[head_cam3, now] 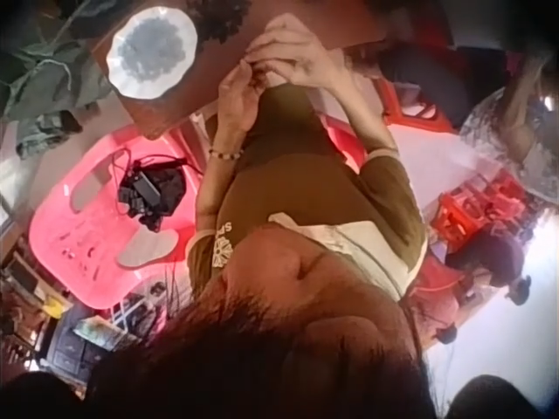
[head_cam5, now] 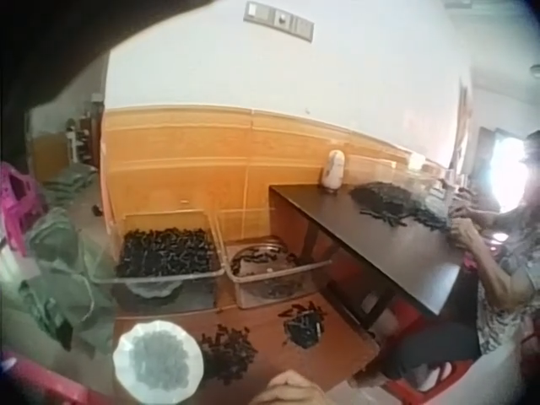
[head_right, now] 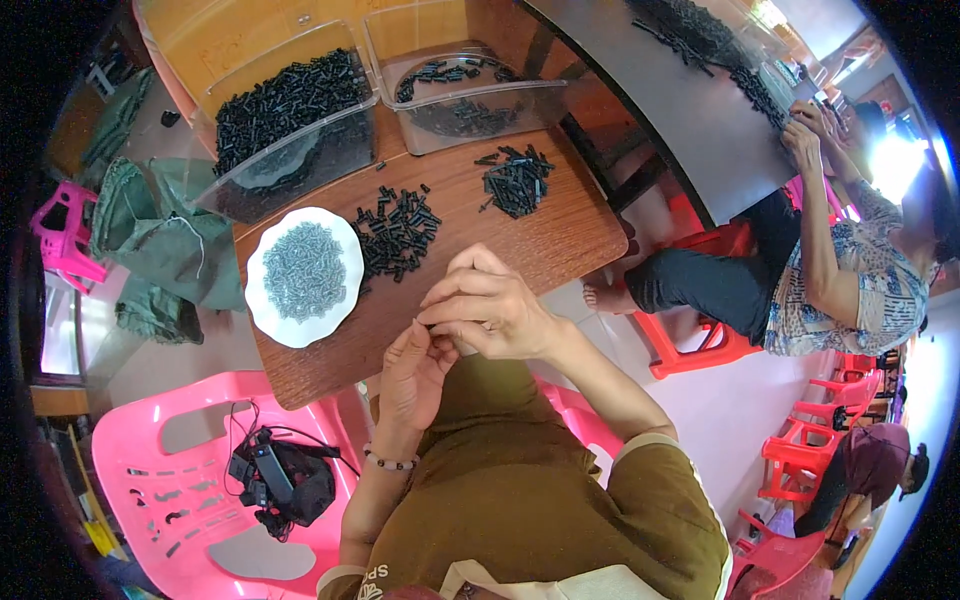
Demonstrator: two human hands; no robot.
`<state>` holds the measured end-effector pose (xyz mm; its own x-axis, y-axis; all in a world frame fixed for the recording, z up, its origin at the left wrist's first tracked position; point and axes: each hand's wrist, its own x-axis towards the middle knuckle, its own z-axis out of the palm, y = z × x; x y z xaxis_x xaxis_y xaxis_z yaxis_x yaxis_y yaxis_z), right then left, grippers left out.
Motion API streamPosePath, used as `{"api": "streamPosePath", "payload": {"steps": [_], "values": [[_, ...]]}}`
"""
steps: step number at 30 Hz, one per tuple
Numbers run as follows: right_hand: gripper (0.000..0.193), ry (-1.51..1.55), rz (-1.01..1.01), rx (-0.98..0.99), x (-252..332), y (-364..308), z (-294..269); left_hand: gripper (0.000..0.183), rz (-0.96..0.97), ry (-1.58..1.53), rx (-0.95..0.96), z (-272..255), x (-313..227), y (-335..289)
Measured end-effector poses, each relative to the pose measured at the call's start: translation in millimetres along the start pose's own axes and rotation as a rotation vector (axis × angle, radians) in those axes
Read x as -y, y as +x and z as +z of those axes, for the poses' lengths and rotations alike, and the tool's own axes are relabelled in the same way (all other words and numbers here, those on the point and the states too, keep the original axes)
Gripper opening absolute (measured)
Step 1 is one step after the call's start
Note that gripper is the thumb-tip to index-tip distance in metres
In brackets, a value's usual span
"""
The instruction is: The person assembles small plastic and metal components by hand, picking metal pieces from a plate and fitting them into plastic parts on the table.
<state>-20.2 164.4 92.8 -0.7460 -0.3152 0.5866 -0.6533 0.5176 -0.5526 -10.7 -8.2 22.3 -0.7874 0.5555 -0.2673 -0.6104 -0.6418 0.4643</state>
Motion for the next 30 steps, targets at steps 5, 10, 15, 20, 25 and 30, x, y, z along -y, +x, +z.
{"api": "streamPosePath", "payload": {"steps": [5, 10, 15, 20, 25, 30], "values": [[0.030, 0.030, 0.103, 0.003, 1.6, -4.9, -0.2, 0.023, -0.011, -0.023, -0.031, 9.6, -5.9, -0.3], [0.024, 0.096, 0.197, 0.002, -7.0, -3.6, -0.2, 0.026, -0.014, -0.047, -0.009, 2.3, -5.3, -1.9], [0.018, -0.035, 0.376, 0.059, -25.1, 22.5, 12.2, 0.026, -0.008, -0.028, -0.020, 0.4, -7.3, -3.8], [0.015, -0.047, 0.243, 0.077, -39.9, 66.9, 55.4, 0.024, 0.038, 0.038, -0.127, -0.9, -12.5, -5.4], [0.022, -0.232, 0.260, 0.306, -49.1, 94.9, 96.9, 0.023, 0.041, 0.006, -0.140, -14.6, -6.7, -6.7], [0.019, -0.344, 0.253, 0.390, -57.2, 102.3, 121.3, 0.022, 0.075, 0.000, -0.146, -19.7, -8.2, -8.8]]}}
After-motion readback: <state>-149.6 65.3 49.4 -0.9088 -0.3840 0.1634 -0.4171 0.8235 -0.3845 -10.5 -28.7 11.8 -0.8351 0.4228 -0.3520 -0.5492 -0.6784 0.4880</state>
